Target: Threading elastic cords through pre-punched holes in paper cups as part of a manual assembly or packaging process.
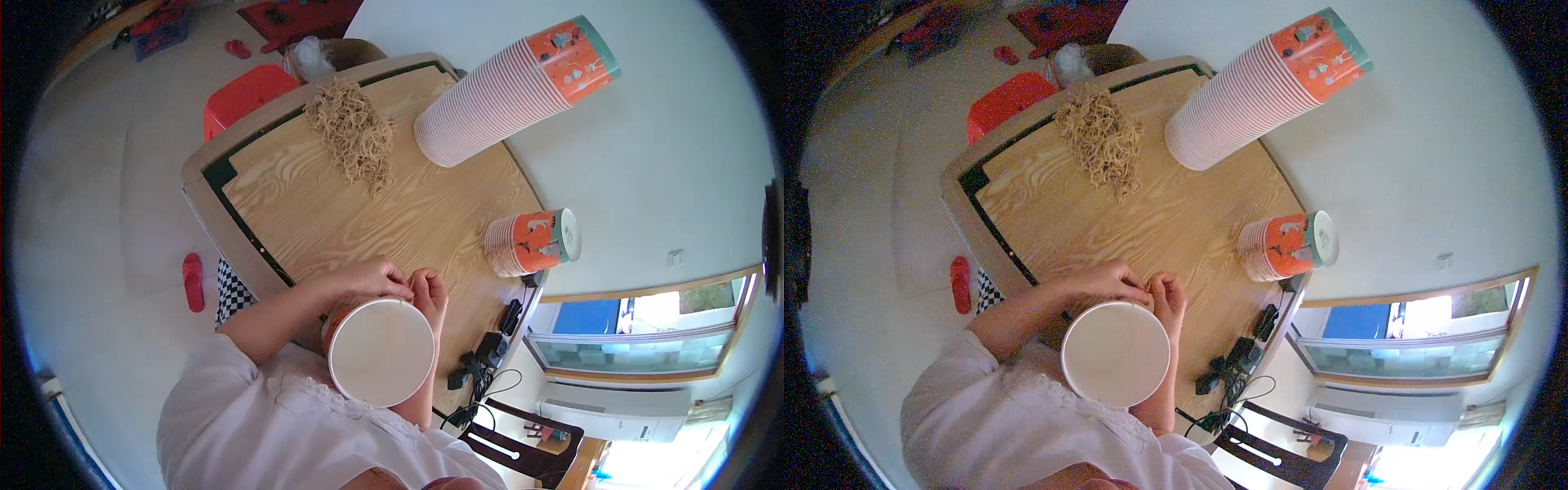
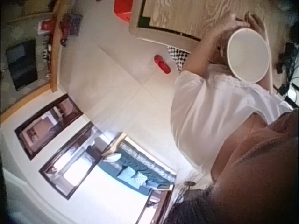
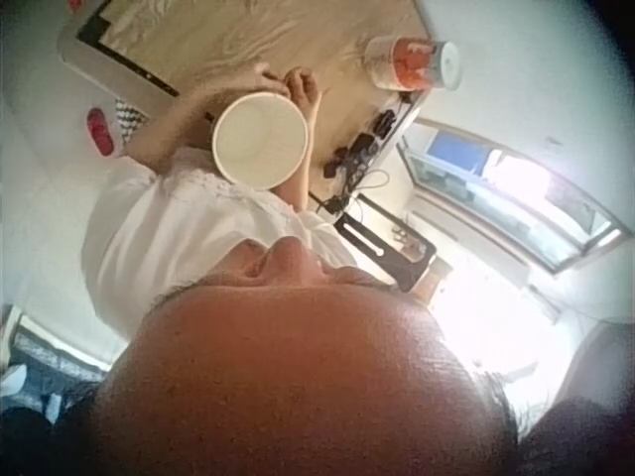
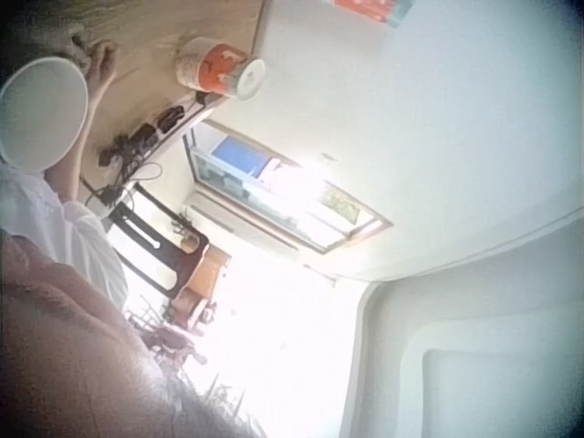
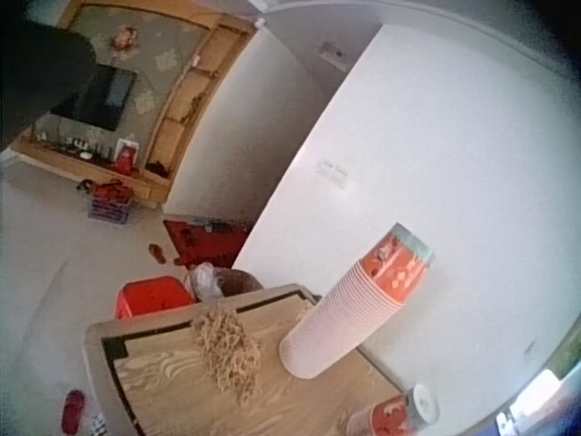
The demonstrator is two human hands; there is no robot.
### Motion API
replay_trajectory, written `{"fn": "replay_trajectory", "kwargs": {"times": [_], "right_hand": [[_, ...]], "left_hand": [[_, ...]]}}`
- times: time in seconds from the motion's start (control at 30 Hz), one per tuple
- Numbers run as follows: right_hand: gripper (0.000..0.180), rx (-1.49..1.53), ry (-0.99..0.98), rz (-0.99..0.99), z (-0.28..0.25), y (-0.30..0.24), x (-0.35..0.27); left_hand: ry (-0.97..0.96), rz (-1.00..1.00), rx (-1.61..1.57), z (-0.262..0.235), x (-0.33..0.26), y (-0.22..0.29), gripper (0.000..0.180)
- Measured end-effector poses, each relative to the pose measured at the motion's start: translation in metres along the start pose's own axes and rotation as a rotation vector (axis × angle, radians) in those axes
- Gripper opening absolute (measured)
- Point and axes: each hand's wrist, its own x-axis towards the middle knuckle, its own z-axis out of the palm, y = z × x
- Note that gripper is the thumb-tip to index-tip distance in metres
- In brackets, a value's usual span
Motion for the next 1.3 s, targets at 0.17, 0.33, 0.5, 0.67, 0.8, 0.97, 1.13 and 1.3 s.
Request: {"fn": "replay_trajectory", "kwargs": {"times": [0.17,0.33,0.5,0.67,0.8,0.97,1.13,1.3], "right_hand": [[0.015,0.122,0.072,0.138,0.015,-0.011,-0.005],[0.013,0.162,0.028,0.301,0.014,-0.017,-0.012],[0.002,0.124,-0.045,0.115,0.002,-0.011,-0.007],[0.008,0.187,-0.063,0.061,-0.001,-0.009,-0.004],[0.002,0.204,-0.088,0.060,-0.003,-0.010,-0.003],[0.003,0.149,-0.038,0.143,-0.002,-0.013,-0.004],[0.005,0.095,0.007,0.115,-0.002,-0.018,-0.005],[0.004,-0.139,-0.005,0.075,-0.006,-0.004,0.000]], "left_hand": [[0.107,0.003,-0.298,0.015,-0.002,-0.013,0.029],[0.157,0.111,-0.222,0.015,0.003,-0.022,0.029],[0.186,0.078,-0.109,0.013,-0.001,-0.014,0.030],[0.225,0.108,-0.064,0.014,-0.002,-0.016,0.030],[0.225,0.096,-0.015,0.013,-0.004,-0.010,0.029],[0.279,0.145,0.006,0.013,0.000,-0.022,0.026],[0.399,0.232,-0.239,0.004,-0.004,-0.027,0.024],[0.194,0.334,-0.230,-0.013,-0.018,-0.026,0.022]]}}
